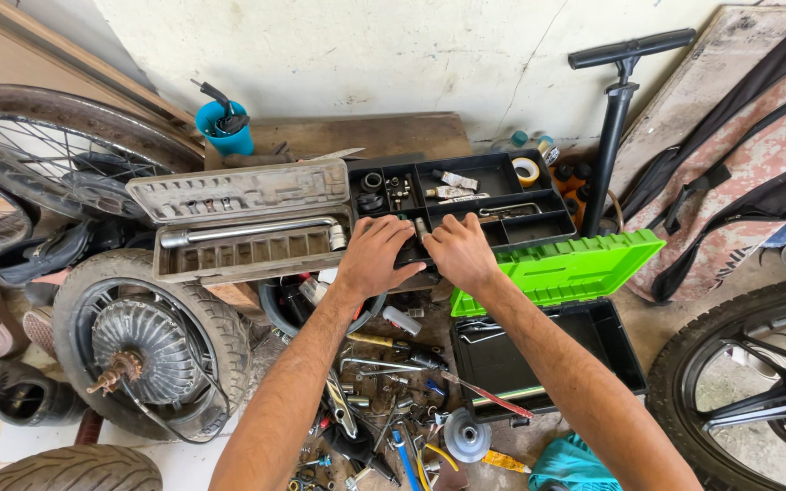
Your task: The person cleans and reassembles a mechanical socket component by hand using a brush, a rag, and various small metal pieces on a cluttered workshop floor.
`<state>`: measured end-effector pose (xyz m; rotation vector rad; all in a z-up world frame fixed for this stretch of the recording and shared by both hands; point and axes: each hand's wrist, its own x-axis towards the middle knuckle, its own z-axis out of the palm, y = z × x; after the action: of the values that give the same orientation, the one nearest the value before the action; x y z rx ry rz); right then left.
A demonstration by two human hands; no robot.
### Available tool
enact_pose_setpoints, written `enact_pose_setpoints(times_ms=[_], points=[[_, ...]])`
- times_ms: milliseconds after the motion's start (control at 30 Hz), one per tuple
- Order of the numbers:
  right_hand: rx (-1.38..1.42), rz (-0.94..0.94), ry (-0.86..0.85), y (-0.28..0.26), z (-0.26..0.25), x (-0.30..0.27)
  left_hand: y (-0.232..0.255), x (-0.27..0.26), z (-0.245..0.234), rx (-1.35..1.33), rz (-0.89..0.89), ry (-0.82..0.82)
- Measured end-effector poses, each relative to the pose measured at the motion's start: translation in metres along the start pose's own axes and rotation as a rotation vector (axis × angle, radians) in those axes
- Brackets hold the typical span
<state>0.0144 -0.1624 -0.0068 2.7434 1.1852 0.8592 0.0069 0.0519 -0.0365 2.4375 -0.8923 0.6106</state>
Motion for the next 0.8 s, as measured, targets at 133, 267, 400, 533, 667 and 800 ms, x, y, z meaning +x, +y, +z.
enact_pose_setpoints(times_ms=[133,267,400,533,667,800], points=[[0.061,0.127,-0.146,-0.001,0.006,0.004,0.001,-0.001,-0.002,-0.037,-0.019,0.005],[0.21,0.324,-0.237,0.001,0.011,0.014,0.002,0.0,-0.003,-0.053,-0.039,-0.006],[0.276,0.391,-0.259,0.003,0.003,0.022,0.003,-0.001,-0.005,-0.058,-0.044,-0.002],[0.523,0.537,-0.244,0.008,-0.012,0.025,0.001,-0.001,-0.007,-0.053,-0.015,0.009],[0.55,0.55,-0.147,0.015,-0.021,0.023,0.002,-0.001,-0.009,-0.03,-0.004,0.051],[0.521,0.513,-0.15,0.018,-0.019,0.017,0.001,-0.008,-0.022,-0.036,-0.099,-0.041]])
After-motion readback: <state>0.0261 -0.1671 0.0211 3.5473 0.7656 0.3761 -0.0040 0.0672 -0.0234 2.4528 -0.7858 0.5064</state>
